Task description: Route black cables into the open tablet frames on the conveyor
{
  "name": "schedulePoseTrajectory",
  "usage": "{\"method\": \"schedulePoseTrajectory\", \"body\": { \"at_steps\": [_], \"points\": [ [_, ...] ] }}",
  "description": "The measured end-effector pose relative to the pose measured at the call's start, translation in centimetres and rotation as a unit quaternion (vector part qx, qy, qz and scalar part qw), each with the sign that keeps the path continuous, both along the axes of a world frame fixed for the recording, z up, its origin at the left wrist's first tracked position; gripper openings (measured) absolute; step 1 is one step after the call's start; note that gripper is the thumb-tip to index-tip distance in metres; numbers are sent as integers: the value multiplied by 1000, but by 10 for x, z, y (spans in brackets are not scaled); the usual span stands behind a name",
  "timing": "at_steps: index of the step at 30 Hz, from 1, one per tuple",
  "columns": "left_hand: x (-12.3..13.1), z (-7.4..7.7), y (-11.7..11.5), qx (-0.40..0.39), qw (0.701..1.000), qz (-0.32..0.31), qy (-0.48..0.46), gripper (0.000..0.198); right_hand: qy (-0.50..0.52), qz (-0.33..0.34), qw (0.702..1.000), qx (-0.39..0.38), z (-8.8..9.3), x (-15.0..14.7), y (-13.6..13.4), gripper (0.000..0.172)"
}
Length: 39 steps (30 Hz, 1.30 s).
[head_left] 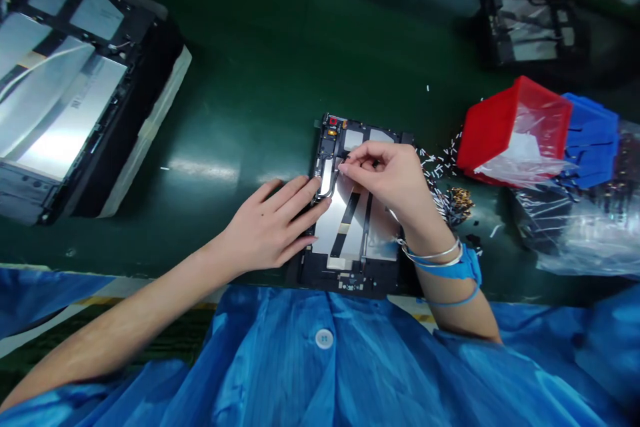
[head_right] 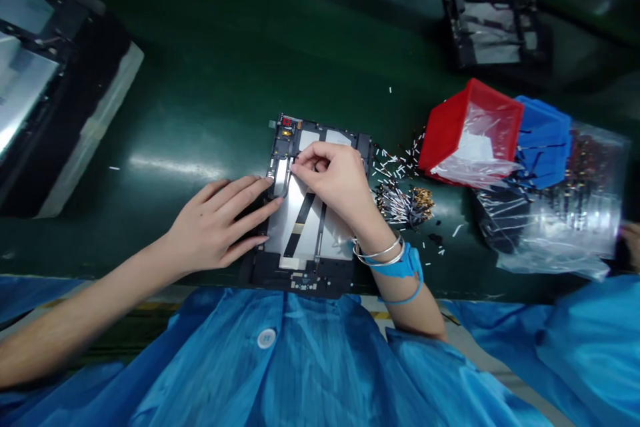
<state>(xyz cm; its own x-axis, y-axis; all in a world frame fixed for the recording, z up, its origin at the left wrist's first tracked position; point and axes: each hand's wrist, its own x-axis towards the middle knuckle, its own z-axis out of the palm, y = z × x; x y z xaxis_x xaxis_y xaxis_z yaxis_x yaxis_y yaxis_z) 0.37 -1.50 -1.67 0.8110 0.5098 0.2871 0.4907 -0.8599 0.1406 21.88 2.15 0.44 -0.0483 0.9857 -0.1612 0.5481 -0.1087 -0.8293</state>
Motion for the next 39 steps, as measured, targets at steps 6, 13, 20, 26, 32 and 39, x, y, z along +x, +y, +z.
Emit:
{"method": "schedulePoseTrajectory", "body": {
  "at_steps": [6,13,20,26,32,39],
  "points": [
    [4,-4,8,21,999,-25,23,51,-4,27,1000,6,0,4,-2,4],
    [4,-3,11,28,998,-46,39,50,-50,75,995,42,2,4,-3,6],
    [5,-3,11,31,998,-48,32,50,-255,-67,939,219,6,18,-3,17],
    [3,-6,9,44,998,-46,-1,49,-158,-12,977,140,8,22,5,14],
    [1,-6,8,35,998,-52,-17,43,-49,73,995,56,6,5,9,6],
    [2,-3,11,16,998,-61,-21,40,-5,57,998,39,3,8,10,7]
  ]
}}
